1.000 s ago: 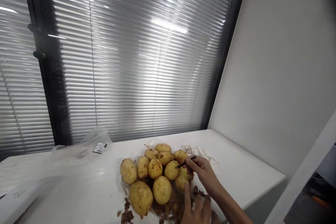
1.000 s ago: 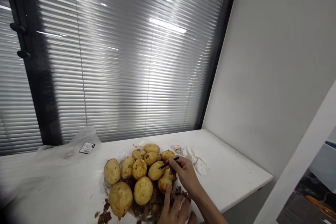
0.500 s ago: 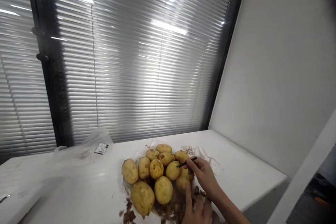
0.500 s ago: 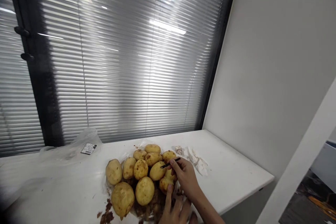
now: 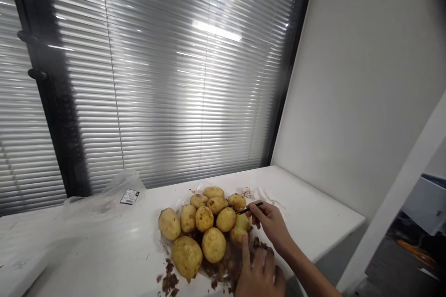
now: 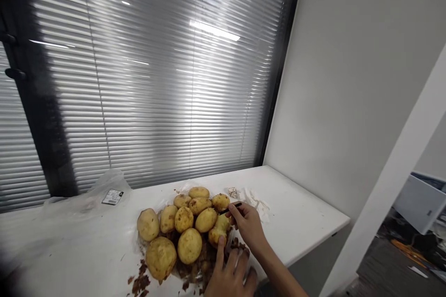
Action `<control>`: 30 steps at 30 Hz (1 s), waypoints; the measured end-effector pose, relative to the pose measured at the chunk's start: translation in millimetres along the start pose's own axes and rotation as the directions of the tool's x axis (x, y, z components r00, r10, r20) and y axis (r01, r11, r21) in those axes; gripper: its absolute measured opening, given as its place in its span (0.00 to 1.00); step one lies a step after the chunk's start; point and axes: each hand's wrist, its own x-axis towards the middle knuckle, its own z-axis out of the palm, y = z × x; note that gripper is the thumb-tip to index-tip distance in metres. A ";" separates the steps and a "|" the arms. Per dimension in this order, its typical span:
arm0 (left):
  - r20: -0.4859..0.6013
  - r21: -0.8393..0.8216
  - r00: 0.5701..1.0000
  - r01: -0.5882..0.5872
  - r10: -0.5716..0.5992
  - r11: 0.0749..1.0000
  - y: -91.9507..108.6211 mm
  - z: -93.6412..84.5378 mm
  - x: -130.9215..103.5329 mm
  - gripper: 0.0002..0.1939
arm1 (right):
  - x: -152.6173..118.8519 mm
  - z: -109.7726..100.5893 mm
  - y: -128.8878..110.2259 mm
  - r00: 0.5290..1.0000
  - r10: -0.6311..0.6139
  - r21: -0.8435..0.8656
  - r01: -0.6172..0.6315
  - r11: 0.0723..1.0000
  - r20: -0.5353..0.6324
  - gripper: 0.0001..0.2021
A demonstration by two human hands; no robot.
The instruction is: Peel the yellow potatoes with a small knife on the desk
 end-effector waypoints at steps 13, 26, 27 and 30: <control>0.289 -0.172 0.954 -0.026 0.076 0.985 -16.0 -36.4 8.0 0.31 | -7.5 -27.6 13.0 0.978 -0.053 -0.035 0.061 0.998 0.200 0.22; 0.361 -0.234 0.929 0.004 0.083 0.972 -13.5 -33.6 11.0 0.32 | -13.6 -22.7 4.4 0.972 0.032 0.001 -0.033 0.999 0.234 0.23; 0.366 -0.240 0.927 0.012 0.079 0.971 -14.0 -35.4 11.9 0.32 | -14.3 -22.3 3.4 0.976 0.032 -0.012 -0.030 0.999 0.216 0.23; 0.358 -0.234 0.931 0.017 0.070 0.972 -15.1 -39.8 13.5 0.32 | -15.1 -21.3 2.3 0.978 0.030 -0.005 -0.030 1.000 0.204 0.24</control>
